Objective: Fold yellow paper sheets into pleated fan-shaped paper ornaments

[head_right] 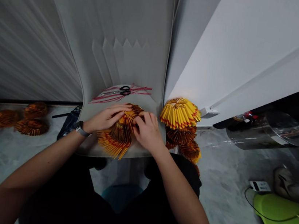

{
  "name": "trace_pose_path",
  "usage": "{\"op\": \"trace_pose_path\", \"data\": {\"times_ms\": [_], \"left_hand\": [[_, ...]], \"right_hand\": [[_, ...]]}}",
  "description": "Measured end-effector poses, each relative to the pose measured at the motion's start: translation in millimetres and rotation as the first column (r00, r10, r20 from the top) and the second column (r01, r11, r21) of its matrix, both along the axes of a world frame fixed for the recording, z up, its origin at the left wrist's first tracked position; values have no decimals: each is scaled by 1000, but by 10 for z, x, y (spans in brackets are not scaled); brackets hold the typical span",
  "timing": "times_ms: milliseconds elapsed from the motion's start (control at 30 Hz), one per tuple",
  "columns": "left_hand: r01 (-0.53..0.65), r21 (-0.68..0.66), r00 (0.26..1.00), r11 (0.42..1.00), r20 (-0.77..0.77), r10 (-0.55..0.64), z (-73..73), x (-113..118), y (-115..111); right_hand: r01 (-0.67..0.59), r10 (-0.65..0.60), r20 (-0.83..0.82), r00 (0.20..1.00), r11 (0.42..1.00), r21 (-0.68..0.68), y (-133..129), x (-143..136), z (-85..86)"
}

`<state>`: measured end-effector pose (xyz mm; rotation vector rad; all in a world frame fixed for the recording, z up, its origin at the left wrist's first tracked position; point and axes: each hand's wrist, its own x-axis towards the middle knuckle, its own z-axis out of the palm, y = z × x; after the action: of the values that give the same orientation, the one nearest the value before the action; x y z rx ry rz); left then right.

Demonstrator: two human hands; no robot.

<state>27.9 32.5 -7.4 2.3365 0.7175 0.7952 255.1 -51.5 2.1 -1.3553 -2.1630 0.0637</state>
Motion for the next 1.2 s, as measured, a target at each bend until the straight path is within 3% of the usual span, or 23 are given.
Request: {"op": "trace_pose_path", "data": {"times_ms": [167,300,433,567,700,833,967,1067,1200], "left_hand": [[-72,-16,997,997,-4,72,-5,50,-15],[-113,-39,991,993,70,115,-37,96,-24],[-166,-109,981,980,83,176,-19,122,-53],[-191,-93,981,977,16,193,32,139,-91],[-89,-38,996,995,-29,88,35,103,-74],[-24,-58,999,998,-43,21,24,50,-43],[-42,-104,999,994,-21,40,5,49,-45],[-81,-85,996,993,22,83,-23,67,-48],[-101,-92,991,991,73,108,-46,71,-36]], "right_hand": [[36,-37,7,999,999,35,10,47,-70],[66,-67,-6,998,996,-67,3,43,-159],[-35,29,-31,999,981,-192,28,135,-208],[-142,155,23,988,950,-276,62,273,-200],[-62,75,71,995,982,-179,99,259,-239],[60,-65,-91,994,997,-57,163,144,-364],[186,-180,-232,956,983,3,205,42,-474],[200,-187,-182,965,978,61,193,-18,-455],[198,-199,1,980,974,107,143,-84,-320]]}}
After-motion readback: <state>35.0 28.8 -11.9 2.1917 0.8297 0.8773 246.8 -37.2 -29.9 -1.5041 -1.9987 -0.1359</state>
